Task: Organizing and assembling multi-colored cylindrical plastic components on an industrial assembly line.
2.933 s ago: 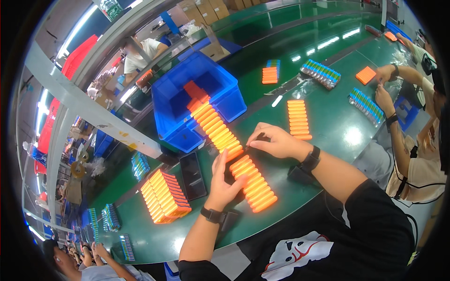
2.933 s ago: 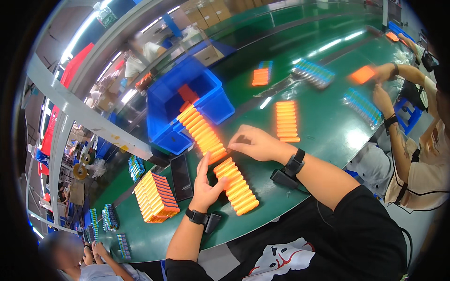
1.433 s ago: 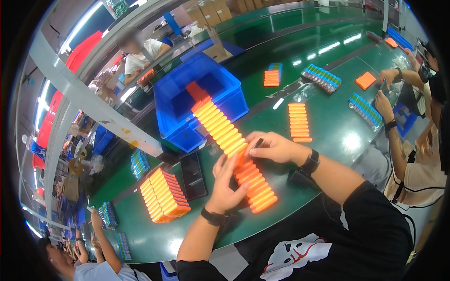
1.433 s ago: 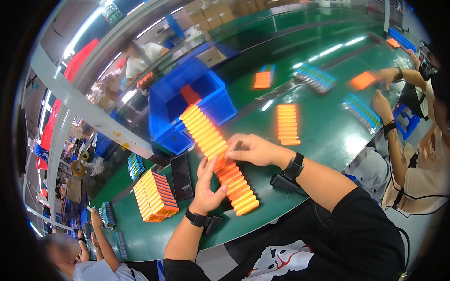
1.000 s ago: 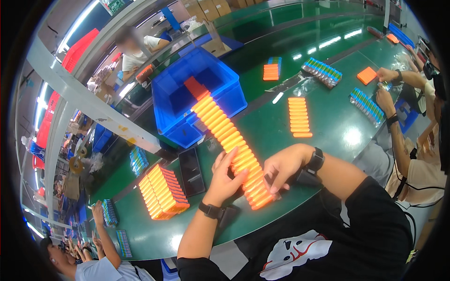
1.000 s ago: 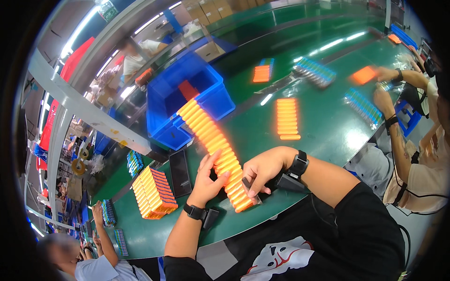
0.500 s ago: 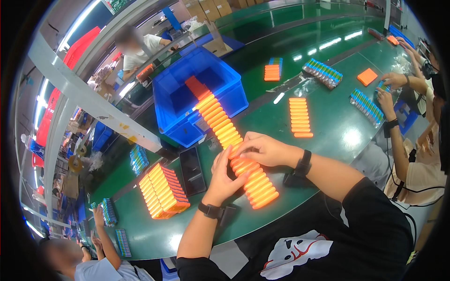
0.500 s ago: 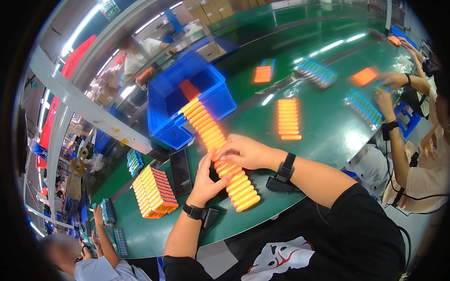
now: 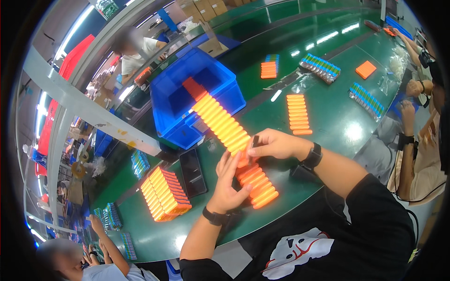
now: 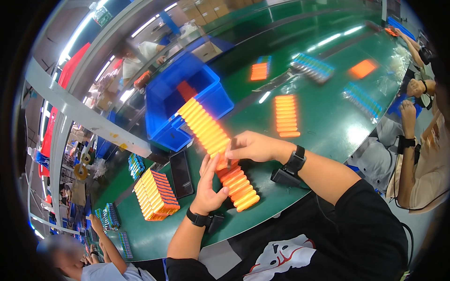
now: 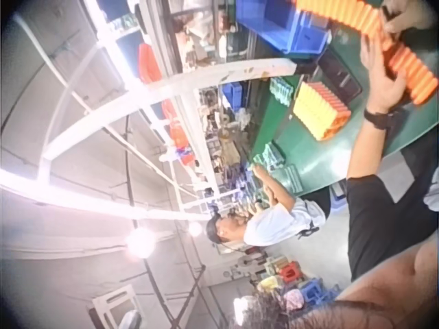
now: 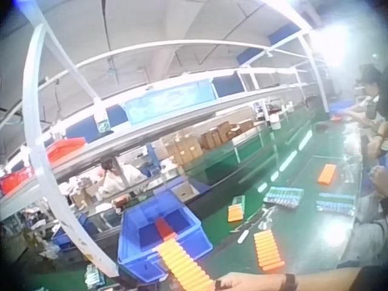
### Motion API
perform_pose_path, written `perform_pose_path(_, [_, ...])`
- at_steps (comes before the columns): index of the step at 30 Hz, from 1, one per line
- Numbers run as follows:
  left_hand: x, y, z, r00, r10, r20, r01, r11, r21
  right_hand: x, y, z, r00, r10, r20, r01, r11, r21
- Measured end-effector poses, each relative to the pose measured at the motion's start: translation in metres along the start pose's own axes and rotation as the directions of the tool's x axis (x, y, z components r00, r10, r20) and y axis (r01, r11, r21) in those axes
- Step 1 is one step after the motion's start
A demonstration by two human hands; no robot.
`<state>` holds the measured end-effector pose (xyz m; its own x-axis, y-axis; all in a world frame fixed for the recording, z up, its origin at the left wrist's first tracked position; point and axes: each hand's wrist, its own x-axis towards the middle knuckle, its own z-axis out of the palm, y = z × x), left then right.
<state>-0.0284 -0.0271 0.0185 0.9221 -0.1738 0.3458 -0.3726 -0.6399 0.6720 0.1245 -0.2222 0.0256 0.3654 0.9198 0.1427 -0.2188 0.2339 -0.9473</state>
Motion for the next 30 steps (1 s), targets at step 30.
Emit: perform_pose_path(30, [0.015, -0.033, 0.003, 0.976, -0.167, -0.139, 0.162, 0.986, -0.048, 0.014, 0.016, 0.002, 0.955, -0.291, -0.060, 0.146, 0.635, -0.759])
